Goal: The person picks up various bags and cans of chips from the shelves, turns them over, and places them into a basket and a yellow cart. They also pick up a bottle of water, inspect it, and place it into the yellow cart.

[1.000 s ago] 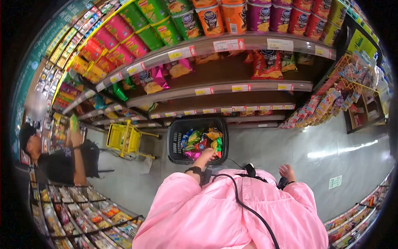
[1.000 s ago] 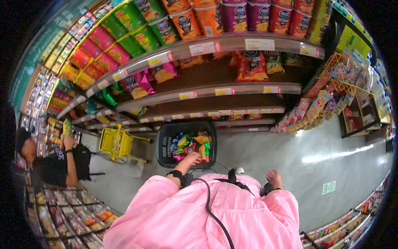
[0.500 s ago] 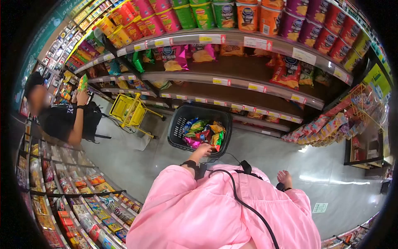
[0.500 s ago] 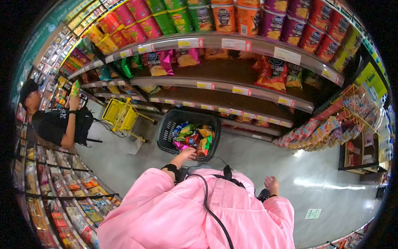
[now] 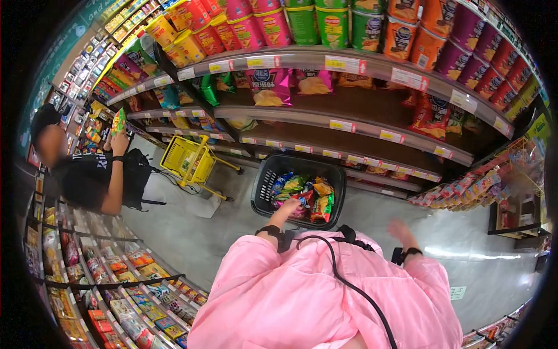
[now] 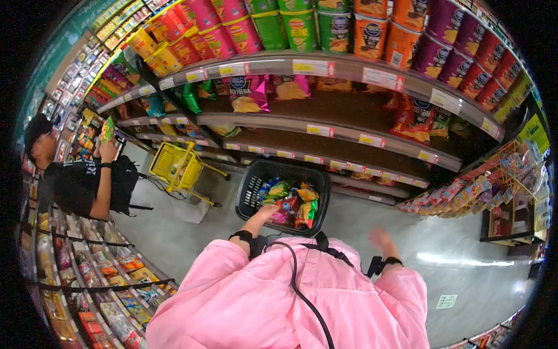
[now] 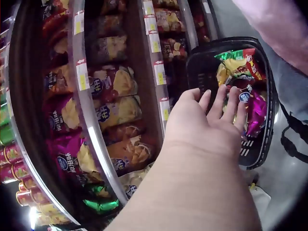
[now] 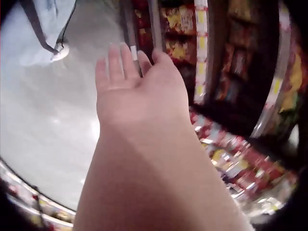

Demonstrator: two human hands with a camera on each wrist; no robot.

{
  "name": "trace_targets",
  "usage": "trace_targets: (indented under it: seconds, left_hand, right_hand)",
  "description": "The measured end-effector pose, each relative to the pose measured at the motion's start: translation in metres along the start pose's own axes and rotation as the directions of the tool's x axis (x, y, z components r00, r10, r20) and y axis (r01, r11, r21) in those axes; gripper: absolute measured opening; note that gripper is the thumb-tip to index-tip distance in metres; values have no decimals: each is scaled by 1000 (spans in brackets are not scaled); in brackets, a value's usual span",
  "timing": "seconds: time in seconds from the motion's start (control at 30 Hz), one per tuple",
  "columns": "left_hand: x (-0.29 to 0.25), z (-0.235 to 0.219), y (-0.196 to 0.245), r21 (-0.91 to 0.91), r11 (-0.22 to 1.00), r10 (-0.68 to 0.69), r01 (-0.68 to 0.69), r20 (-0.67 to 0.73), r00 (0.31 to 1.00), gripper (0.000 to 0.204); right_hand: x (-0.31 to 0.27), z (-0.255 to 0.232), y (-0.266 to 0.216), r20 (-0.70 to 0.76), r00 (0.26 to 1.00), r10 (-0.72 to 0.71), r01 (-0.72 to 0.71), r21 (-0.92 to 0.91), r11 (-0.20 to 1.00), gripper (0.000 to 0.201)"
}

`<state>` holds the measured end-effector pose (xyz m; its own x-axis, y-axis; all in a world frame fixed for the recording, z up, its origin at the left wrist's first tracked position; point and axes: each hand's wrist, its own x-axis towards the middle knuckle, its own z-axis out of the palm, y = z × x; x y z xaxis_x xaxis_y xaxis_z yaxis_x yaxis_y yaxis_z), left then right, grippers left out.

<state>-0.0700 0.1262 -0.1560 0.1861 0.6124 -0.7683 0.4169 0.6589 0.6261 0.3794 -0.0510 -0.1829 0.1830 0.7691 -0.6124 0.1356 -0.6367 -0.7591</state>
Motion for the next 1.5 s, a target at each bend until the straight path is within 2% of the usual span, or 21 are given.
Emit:
trace_targets:
  seconds: [0.03, 0.07, 0.1, 0.13, 0.17, 0.27, 0.33, 0.4, 0.43, 0.47, 0.53, 0.57, 0.67, 0.77, 0.9, 0.97, 1.17, 1.27, 1.3, 1.43, 1.5]
  left_hand:
    - [5, -12, 0, -10, 1000, 20, -20, -22, 1000, 26]
    - [8, -24, 2, -19, 999, 42, -43, -46, 998, 26]
    - [11, -38, 5, 4, 998, 55, -55, -12, 998, 27]
    - [14, -47, 6, 2, 998, 65, -65, -39, 997, 27]
    - [18, -53, 7, -4, 997, 75, -76, -69, 995, 27]
    - [30, -67, 4, -62, 978, 191, -201, -133, 973, 18]
    - [-4, -72, 31, -28, 988, 152, -154, -54, 987, 18]
    - [69, -98, -26, 219, 848, 473, -482, 97, 876, 20]
    - [75, -103, -33, 206, 856, 460, -475, 119, 880, 21]
    - [79, -107, -39, 193, 863, 447, -467, 141, 884, 21]
    - [38, -100, -6, -67, 994, 88, -82, 87, 992, 23]
    - [54, -106, -17, -101, 992, 91, -80, 110, 990, 24]
    - [66, -106, -16, -76, 997, -10, 17, 88, 996, 22]
    - [63, -106, -24, -117, 993, 48, -33, 126, 991, 24]
    - [41, -99, -4, -6, 1000, -13, 13, 53, 999, 27]
    - [63, -103, -14, -58, 998, 16, -10, 90, 996, 26]
    - [62, -99, -3, -107, 994, 19, -11, 72, 997, 24]
    - [79, -95, -8, -138, 989, 67, -54, 86, 994, 26]
    - [64, -93, 3, -121, 989, 96, -83, 103, 990, 28]
    - [49, -88, 16, -138, 982, 140, -130, 69, 988, 29]
    - [48, -86, 18, -133, 980, 155, -146, 57, 986, 30]
  right_hand:
    - [31, 8, -18, -22, 960, -279, 247, -406, 880, 35]
    - [61, 13, -45, 71, 849, -523, 400, -733, 549, 34]
    - [64, 28, -114, 59, 948, -314, 315, -340, 886, 35]
    - [38, 50, -193, 145, 875, -462, 484, -252, 838, 32]
    - [39, 69, -239, 241, 779, -579, 627, -270, 731, 30]
    - [-31, 129, -386, 465, 233, -854, 919, -391, 38, 24]
    - [-59, 151, -450, 437, 26, -899, 839, -499, -219, 22]
    - [-76, 156, -508, 335, -171, -927, 718, -602, -350, 31]
    - [-80, 156, -531, 261, -162, -952, 644, -703, -302, 39]
    - [-81, 152, -557, 231, -267, -936, 457, -824, -334, 45]
    - [-81, 142, -603, 191, -393, -900, 222, -930, -294, 48]
    - [-82, 138, -623, 183, -450, -874, 144, -951, -274, 45]
    - [-101, 139, -661, 53, -305, -951, 80, -993, -81, 65]
    - [-102, 140, -684, -14, -388, -922, 73, -997, -16, 61]
    - [-99, 142, -695, -25, -396, -918, 44, -999, 8, 60]
    - [-93, 143, -694, -38, -404, -914, 61, -998, 15, 60]
    - [-88, 143, -686, -6, -544, -839, 116, -991, -68, 55]
    - [-85, 149, -680, -56, -689, -723, 254, -952, -168, 52]
    - [-84, 152, -679, -104, -696, -710, 315, -933, -173, 54]
    - [-83, 164, -677, -253, -650, -716, 489, -861, -140, 58]
    - [-84, 169, -676, -314, -575, -756, 615, -775, -146, 59]
